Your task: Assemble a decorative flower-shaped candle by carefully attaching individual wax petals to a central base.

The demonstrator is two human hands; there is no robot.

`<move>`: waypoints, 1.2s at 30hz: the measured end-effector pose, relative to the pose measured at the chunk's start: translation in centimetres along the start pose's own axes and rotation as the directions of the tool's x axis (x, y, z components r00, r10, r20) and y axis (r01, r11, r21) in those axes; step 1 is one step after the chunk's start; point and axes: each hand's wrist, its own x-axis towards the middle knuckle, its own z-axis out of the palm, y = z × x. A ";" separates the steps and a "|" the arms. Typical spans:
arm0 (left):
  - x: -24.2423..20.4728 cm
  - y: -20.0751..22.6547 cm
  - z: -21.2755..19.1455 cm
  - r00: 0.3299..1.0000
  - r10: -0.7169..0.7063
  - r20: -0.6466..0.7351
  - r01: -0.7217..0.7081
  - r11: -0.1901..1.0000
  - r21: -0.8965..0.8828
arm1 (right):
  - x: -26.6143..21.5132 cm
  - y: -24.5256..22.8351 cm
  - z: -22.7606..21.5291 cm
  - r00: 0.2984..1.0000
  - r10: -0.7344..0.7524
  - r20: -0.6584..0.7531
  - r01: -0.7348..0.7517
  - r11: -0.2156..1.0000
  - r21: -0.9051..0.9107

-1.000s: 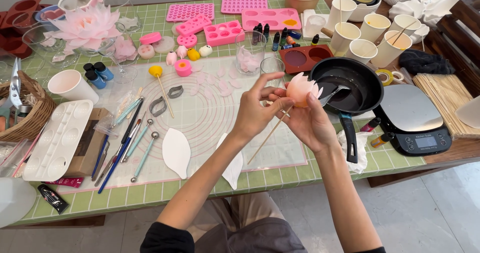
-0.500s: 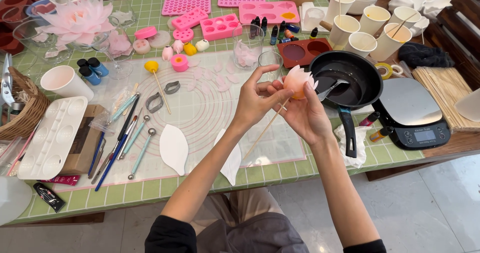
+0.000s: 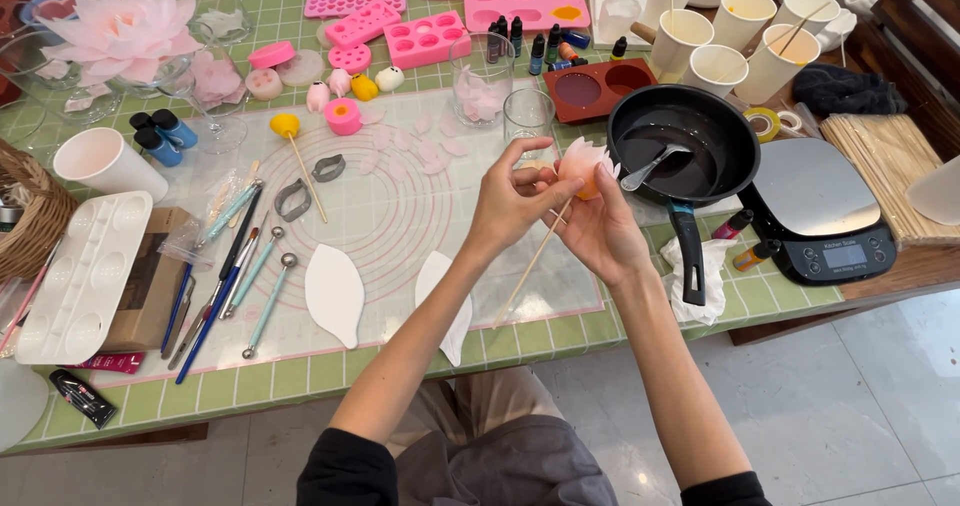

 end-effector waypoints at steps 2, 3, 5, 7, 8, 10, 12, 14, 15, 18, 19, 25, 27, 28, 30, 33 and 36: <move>-0.2 -0.1 0.4 1.000 -0.005 -0.018 0.005 1.000 0.030 | -0.2 -0.1 -0.2 1.000 0.004 -0.018 -0.004 1.000 -0.005; -0.3 -0.2 0.5 0.999 -0.007 -0.037 0.009 0.998 0.060 | -0.3 -0.1 -0.3 0.999 0.008 -0.033 -0.008 1.000 -0.011; -0.3 -0.3 0.3 1.000 -0.010 -0.024 0.011 0.999 0.042 | -0.3 -0.4 -0.3 0.999 0.022 -0.039 -0.021 1.000 0.018; -0.2 -0.4 0.1 1.000 -0.011 -0.010 0.011 1.000 0.024 | -0.4 -0.9 -0.1 0.998 0.033 -0.045 -0.031 0.998 0.046; -0.2 -0.3 0.0 0.999 -0.034 0.041 0.038 0.995 -0.087 | -0.4 -1.1 0.1 0.999 0.023 -0.041 -0.021 0.999 0.048; -0.4 -0.1 -0.1 0.994 -0.060 0.089 0.077 0.977 -0.197 | -0.6 -1.1 0.5 0.999 0.020 -0.041 -0.017 0.998 0.053; -0.4 0.4 0.0 0.997 -0.069 0.034 0.073 0.986 -0.150 | -0.6 -1.1 1.0 1.000 0.016 -0.026 -0.014 0.998 0.065; -0.3 0.0 0.0 0.998 -0.054 0.029 0.058 0.986 -0.158 | -0.8 -1.1 1.1 1.000 0.001 -0.007 -0.001 0.997 0.079; -0.2 -0.1 0.1 0.999 -0.038 0.026 0.042 0.985 -0.168 | -0.9 -1.1 1.1 1.000 -0.015 0.010 0.014 0.996 0.093; 0.1 0.0 0.0 0.998 0.020 0.052 -0.015 0.995 -0.099 | -1.0 -1.3 1.1 0.998 -0.021 0.053 0.014 0.992 0.127; 0.1 0.3 -0.1 0.998 0.021 0.053 -0.016 0.995 -0.099 | -1.0 -1.3 1.4 0.998 -0.022 0.053 0.015 0.992 0.127; 0.2 0.7 0.0 0.997 0.037 0.069 -0.027 0.990 -0.140 | -1.2 -1.3 2.4 0.999 -0.033 0.034 0.030 0.997 0.074; 0.2 0.8 0.0 0.998 0.016 0.062 -0.007 0.990 -0.139 | -1.3 -1.4 2.5 0.998 -0.021 0.051 0.017 0.997 0.075; 0.3 0.9 0.0 0.998 0.017 0.061 -0.009 0.990 -0.139 | -1.2 -1.5 2.4 0.998 -0.020 0.052 0.017 0.997 0.074; 0.1 1.2 0.1 0.998 0.009 0.056 -0.003 0.993 -0.115 | -1.3 -1.5 2.3 0.998 -0.013 0.069 0.008 0.997 0.070; 0.2 1.4 0.0 0.997 0.040 0.060 -0.034 0.995 -0.098 | -1.1 -1.5 2.3 0.998 -0.020 0.061 0.015 0.997 0.080; 0.2 1.2 0.0 0.998 0.039 0.058 -0.034 0.995 -0.097 | -0.9 -1.4 1.9 0.998 -0.022 0.063 0.017 0.996 0.088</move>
